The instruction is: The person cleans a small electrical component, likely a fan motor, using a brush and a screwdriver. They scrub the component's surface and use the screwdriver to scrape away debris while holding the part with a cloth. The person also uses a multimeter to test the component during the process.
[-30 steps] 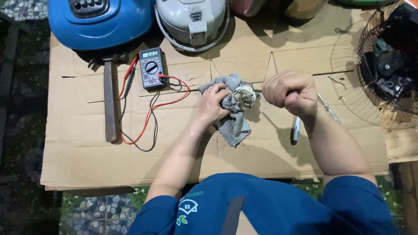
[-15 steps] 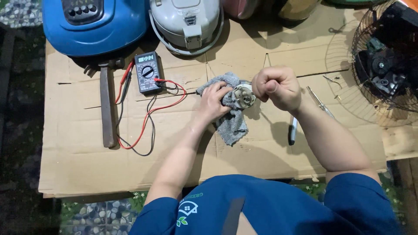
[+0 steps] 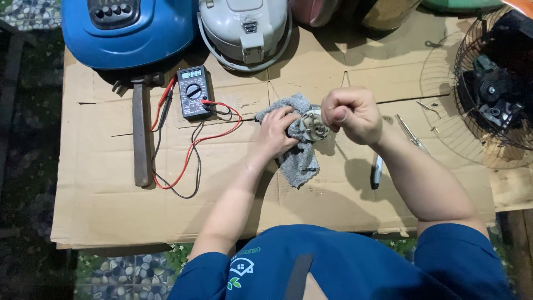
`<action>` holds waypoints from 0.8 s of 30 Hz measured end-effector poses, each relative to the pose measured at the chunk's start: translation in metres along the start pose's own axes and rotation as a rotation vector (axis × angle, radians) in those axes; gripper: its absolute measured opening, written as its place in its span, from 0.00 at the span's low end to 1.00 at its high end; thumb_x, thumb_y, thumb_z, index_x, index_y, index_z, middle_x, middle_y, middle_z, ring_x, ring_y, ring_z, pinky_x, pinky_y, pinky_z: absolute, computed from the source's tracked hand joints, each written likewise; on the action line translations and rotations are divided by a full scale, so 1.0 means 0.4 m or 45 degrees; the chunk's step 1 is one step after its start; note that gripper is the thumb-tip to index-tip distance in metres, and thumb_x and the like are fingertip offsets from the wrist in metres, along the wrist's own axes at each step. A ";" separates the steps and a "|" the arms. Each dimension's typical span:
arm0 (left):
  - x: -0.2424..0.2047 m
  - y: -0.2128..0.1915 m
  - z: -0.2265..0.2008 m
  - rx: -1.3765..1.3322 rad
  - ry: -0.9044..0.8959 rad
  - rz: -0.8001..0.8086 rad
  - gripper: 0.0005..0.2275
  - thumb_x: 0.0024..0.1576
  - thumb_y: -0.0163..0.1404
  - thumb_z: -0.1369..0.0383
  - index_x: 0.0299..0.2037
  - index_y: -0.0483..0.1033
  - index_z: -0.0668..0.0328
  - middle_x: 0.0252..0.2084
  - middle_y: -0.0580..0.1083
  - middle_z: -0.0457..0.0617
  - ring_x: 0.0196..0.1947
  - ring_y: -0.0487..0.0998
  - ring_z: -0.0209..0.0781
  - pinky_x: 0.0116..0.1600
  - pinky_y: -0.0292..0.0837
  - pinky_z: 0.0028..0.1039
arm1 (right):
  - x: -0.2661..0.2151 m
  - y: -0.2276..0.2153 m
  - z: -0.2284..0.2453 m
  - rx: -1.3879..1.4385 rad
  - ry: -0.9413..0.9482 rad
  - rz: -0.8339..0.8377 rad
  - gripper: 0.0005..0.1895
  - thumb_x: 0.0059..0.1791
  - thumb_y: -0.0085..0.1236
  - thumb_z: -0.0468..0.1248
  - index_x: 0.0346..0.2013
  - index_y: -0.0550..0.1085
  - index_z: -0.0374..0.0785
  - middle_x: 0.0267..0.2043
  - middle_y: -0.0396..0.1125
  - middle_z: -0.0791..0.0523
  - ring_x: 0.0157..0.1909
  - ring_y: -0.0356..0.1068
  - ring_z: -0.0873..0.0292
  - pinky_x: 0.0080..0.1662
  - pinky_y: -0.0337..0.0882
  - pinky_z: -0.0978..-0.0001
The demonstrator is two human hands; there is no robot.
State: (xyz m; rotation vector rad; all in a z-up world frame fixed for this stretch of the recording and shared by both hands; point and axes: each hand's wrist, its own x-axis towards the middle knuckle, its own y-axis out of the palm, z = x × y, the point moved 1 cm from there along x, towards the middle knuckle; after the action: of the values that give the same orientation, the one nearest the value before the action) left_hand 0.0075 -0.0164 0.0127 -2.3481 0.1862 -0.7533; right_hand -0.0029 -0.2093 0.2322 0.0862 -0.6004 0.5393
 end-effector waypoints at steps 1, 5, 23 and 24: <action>0.004 -0.005 -0.003 0.002 -0.001 0.000 0.27 0.36 0.64 0.59 0.50 0.78 0.42 0.52 0.73 0.47 0.53 0.77 0.56 0.52 0.69 0.45 | -0.001 0.005 -0.006 0.002 -0.001 0.001 0.29 0.56 0.51 0.53 0.15 0.66 0.40 0.12 0.57 0.62 0.17 0.55 0.68 0.24 0.59 0.78; 0.008 -0.002 -0.006 -0.014 0.018 -0.004 0.26 0.36 0.64 0.61 0.49 0.79 0.44 0.51 0.73 0.48 0.53 0.77 0.57 0.51 0.70 0.47 | -0.018 0.010 -0.038 -0.028 -0.038 -0.073 0.28 0.55 0.55 0.53 0.17 0.66 0.40 0.12 0.56 0.62 0.17 0.54 0.68 0.23 0.59 0.77; 0.000 0.018 0.021 0.002 0.061 -0.065 0.28 0.32 0.65 0.57 0.48 0.79 0.45 0.51 0.73 0.49 0.51 0.78 0.56 0.51 0.70 0.47 | -0.038 -0.031 0.028 -0.216 0.092 -0.368 0.11 0.53 0.50 0.36 0.37 0.76 0.30 0.29 0.70 0.48 0.34 0.75 0.53 0.38 0.76 0.65; -0.002 0.015 0.017 0.001 0.055 -0.057 0.28 0.32 0.65 0.59 0.48 0.79 0.45 0.50 0.73 0.48 0.51 0.78 0.56 0.51 0.70 0.47 | -0.023 -0.045 0.043 -0.338 -0.052 -0.097 0.09 0.48 0.51 0.29 0.28 0.78 0.30 0.30 0.72 0.43 0.35 0.74 0.46 0.39 0.73 0.58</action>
State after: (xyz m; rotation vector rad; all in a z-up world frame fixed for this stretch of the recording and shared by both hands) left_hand 0.0108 -0.0169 0.0045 -2.3433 0.1520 -0.8262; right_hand -0.0091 -0.2327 0.2427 -0.1307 -0.7012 0.3812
